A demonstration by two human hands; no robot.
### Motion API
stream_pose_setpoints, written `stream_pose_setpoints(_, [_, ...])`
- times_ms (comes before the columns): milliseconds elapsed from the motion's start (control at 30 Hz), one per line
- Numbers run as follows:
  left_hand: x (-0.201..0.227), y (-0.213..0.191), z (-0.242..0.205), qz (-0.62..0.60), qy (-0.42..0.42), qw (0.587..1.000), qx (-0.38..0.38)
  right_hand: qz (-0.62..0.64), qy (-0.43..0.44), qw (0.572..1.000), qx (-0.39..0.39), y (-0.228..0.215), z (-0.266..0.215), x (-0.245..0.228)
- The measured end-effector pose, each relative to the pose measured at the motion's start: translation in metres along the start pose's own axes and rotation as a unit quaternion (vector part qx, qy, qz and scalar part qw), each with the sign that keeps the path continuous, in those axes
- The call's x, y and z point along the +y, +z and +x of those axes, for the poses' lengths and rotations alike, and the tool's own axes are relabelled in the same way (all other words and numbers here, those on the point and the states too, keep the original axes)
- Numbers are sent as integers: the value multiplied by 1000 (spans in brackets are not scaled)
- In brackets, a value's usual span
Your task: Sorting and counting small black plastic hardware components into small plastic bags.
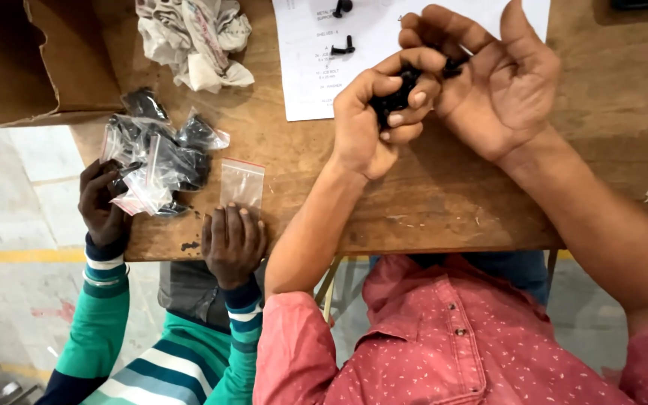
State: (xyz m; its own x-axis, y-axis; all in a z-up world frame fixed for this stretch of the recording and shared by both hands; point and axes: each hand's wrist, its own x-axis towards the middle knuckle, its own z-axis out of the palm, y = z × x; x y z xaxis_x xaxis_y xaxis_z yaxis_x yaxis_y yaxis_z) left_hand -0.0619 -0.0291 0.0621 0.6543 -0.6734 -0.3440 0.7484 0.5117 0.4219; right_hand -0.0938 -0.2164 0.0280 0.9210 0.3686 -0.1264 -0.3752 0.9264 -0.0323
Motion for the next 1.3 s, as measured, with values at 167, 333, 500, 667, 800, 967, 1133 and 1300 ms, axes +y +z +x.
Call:
stream_pose_setpoints(167, [-3,-3,0,22,19,1000,-8,143,-17,985,93,15,3,3])
stream_pose_setpoints(333, [-4,1,-1,55,27,998,-10,43,-6,998,39,0,2,3])
stream_pose_setpoints(500, [-8,0,0,92,30,995,-5,69,2,998,0,-4,3,2])
stream_pose_setpoints(667, [-3,8,-2,86,23,996,-27,111,0,993,48,6,4,5])
stream_pose_setpoints(800, [-6,1,0,79,14,996,-27,106,13,994,3,6,2,5])
stream_pose_setpoints(967, [-7,1,1,99,10,995,-18,-227,-37,973,-3,7,3,6])
stream_pose_setpoints(1133, [-8,6,1,114,15,993,-34,72,-19,995,60,12,1,7])
stream_pose_setpoints(1300, [-10,0,3,121,10,992,-24,-80,-16,996,-45,-13,-2,5])
